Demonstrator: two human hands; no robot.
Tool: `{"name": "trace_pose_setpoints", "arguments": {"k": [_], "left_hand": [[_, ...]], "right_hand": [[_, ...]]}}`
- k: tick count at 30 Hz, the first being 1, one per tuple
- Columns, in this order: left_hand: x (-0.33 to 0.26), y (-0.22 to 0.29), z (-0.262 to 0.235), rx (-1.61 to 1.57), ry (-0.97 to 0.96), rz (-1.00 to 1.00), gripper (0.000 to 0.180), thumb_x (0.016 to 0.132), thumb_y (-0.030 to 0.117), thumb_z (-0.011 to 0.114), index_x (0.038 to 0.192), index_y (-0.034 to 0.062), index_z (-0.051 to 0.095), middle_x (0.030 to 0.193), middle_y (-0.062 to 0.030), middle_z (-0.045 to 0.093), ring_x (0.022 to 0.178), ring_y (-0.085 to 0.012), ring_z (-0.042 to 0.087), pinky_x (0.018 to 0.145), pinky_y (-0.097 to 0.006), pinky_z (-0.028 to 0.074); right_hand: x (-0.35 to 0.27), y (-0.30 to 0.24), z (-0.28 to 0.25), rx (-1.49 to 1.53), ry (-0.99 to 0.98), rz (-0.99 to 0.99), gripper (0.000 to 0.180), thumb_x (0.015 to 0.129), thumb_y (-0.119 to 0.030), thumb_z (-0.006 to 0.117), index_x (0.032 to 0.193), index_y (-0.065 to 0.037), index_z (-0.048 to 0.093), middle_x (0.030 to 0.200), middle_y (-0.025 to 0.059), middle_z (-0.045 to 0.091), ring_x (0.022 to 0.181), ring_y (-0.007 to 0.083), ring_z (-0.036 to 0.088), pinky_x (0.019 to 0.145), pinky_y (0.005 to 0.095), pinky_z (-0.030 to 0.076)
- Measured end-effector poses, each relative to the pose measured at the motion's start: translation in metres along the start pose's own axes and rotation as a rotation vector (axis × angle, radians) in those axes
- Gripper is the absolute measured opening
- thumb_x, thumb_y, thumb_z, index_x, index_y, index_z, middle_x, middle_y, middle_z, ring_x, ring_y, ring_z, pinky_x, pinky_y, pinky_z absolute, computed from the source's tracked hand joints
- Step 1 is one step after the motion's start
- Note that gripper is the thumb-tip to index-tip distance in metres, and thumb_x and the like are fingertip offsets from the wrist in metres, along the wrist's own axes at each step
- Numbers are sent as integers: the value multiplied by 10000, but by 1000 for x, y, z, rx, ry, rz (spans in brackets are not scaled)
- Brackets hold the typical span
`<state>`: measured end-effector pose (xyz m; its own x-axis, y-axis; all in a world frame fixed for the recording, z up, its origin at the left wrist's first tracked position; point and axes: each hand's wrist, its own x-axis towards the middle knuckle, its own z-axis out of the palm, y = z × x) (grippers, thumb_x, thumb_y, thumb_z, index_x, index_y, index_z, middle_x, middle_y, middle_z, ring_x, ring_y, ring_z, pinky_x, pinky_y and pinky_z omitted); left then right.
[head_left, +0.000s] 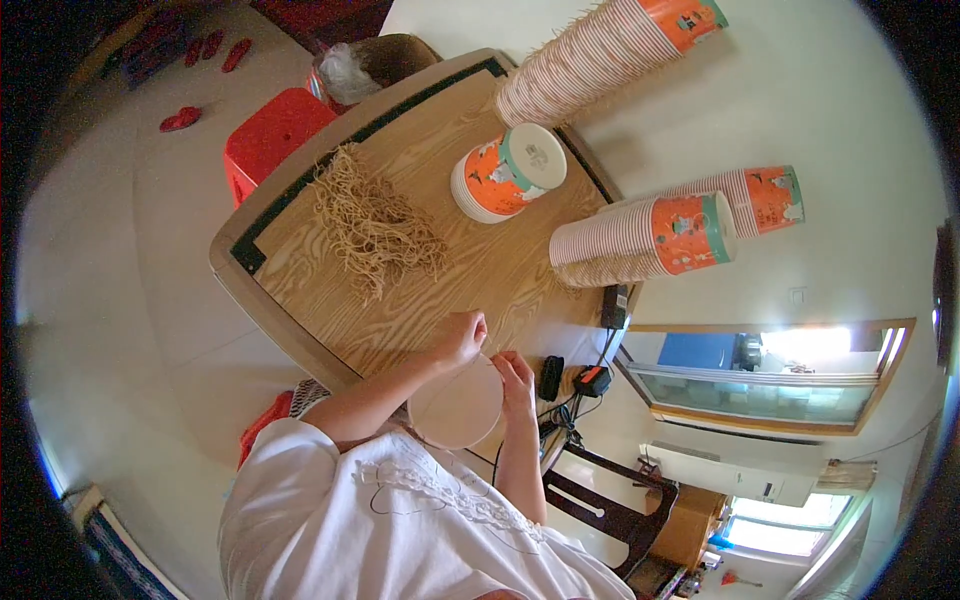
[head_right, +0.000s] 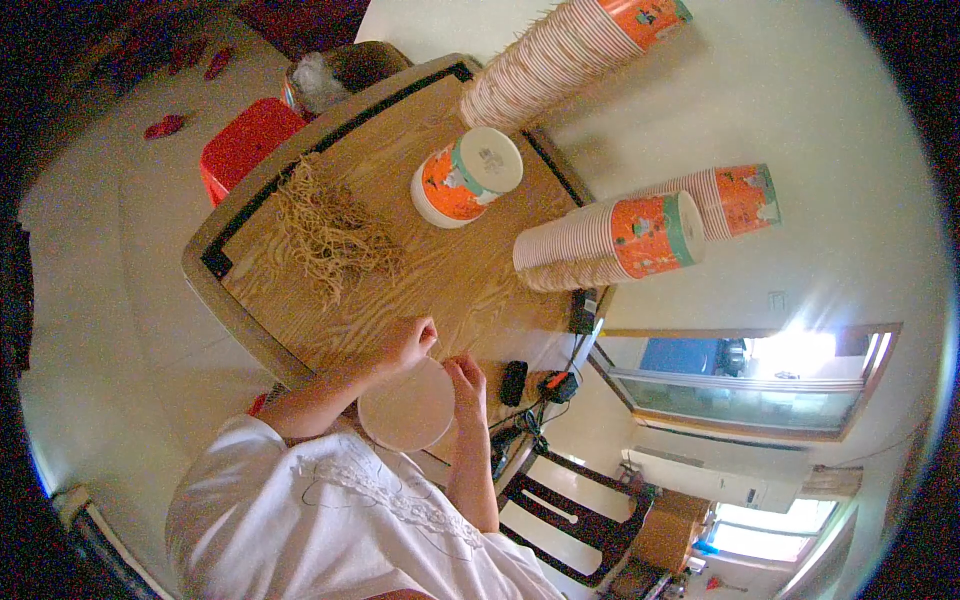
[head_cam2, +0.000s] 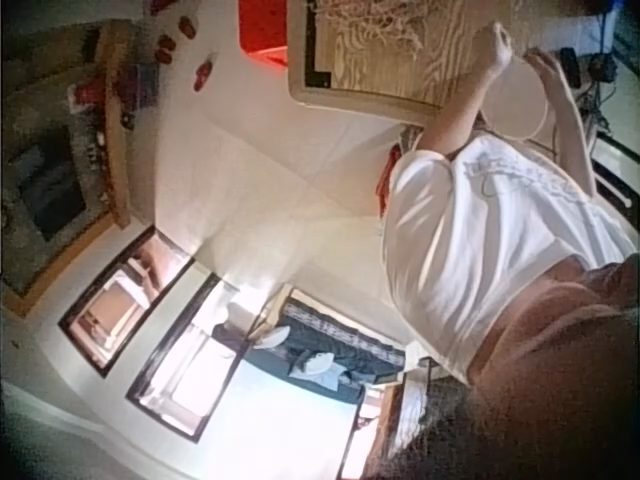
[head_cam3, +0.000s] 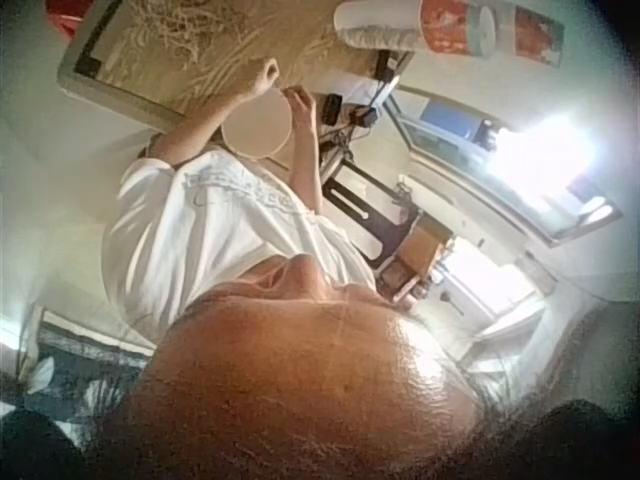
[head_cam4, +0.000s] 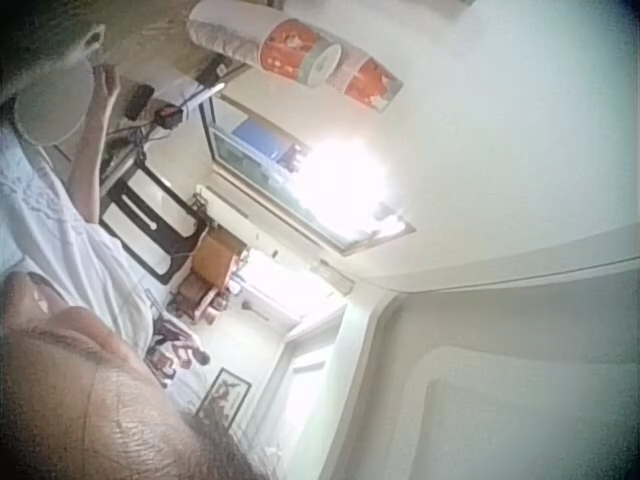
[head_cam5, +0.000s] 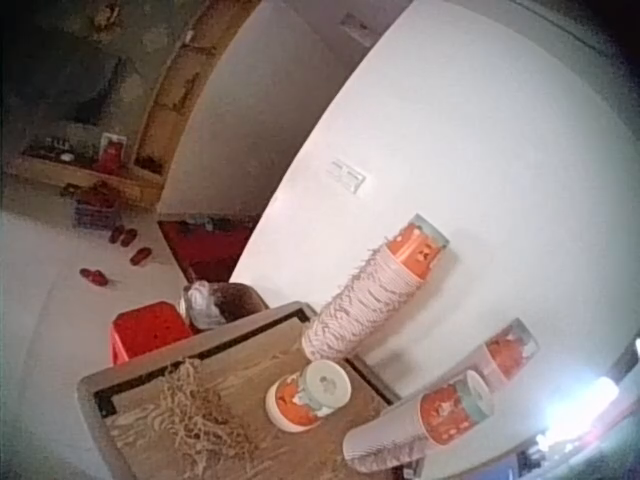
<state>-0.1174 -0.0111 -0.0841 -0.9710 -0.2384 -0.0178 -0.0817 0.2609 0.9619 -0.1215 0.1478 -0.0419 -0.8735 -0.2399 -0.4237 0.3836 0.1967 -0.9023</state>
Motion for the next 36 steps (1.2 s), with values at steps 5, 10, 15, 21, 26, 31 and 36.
{"name": "trace_pose_setpoints", "arguments": {"k": [5, 10, 15, 21, 26, 31, 36], "left_hand": [[7, 16, -21, 14, -227, 123, 161, 714, 175, 633, 813, 51, 612, 724, -128, 632, 665, -284, 608, 609, -389, 475], [16, 13, -20, 151, -399, 105, 148, 694, 188, 642, 777, 65, 645, 717, -111, 643, 643, -269, 612, 597, -382, 471], [21, 2, -15, 129, -345, 55, 105, 676, 164, 626, 717, 69, 646, 661, -116, 629, 592, -266, 603, 566, -386, 467], [22, 4, -14, 108, -259, 66, 95, 680, 158, 621, 715, 71, 635, 667, -121, 627, 595, -265, 604, 563, -387, 465], [22, 12, -13, 141, -226, 94, 101, 683, 158, 618, 717, 63, 628, 666, -126, 624, 599, -271, 603, 560, -387, 462], [17, 4, -13, 105, -215, 111, 100, 689, 149, 619, 705, 51, 616, 656, -130, 619, 592, -272, 599, 551, -385, 457], [14, -3, -12, 82, -165, 11, 71, 663, 132, 644, 691, 67, 640, 695, -113, 638, 667, -270, 619, 618, -391, 487]], "right_hand": [[0, 3, -2, 119, -38, -18, 83, 856, -124, 559, 844, -42, 571, 771, 8, 591, 664, 71, 542, 581, 198, 436], [2, -4, 12, 85, 3, 20, 113, 867, -139, 549, 887, -34, 588, 769, 8, 591, 672, 74, 547, 593, 196, 438], [2, -9, 16, 69, 42, 93, 158, 877, -161, 539, 901, -22, 609, 783, 12, 598, 675, 75, 548, 596, 193, 437], [8, -14, 22, 147, 13, 170, 185, 878, -176, 541, 888, -6, 614, 784, 13, 610, 669, 81, 552, 590, 194, 434], [23, 8, 7, 61, 35, 20, 143, 859, -152, 569, 884, -20, 618, 753, 11, 609, 625, 81, 551, 544, 197, 430], [21, 8, 4, 50, -17, 40, 110, 849, -134, 576, 829, -30, 605, 722, -4, 593, 606, 72, 536, 532, 196, 424], [12, 4, -3, 27, -147, 144, 122, 831, -174, 600, 809, -55, 612, 748, -26, 580, 679, 75, 517, 613, 219, 402]]}}
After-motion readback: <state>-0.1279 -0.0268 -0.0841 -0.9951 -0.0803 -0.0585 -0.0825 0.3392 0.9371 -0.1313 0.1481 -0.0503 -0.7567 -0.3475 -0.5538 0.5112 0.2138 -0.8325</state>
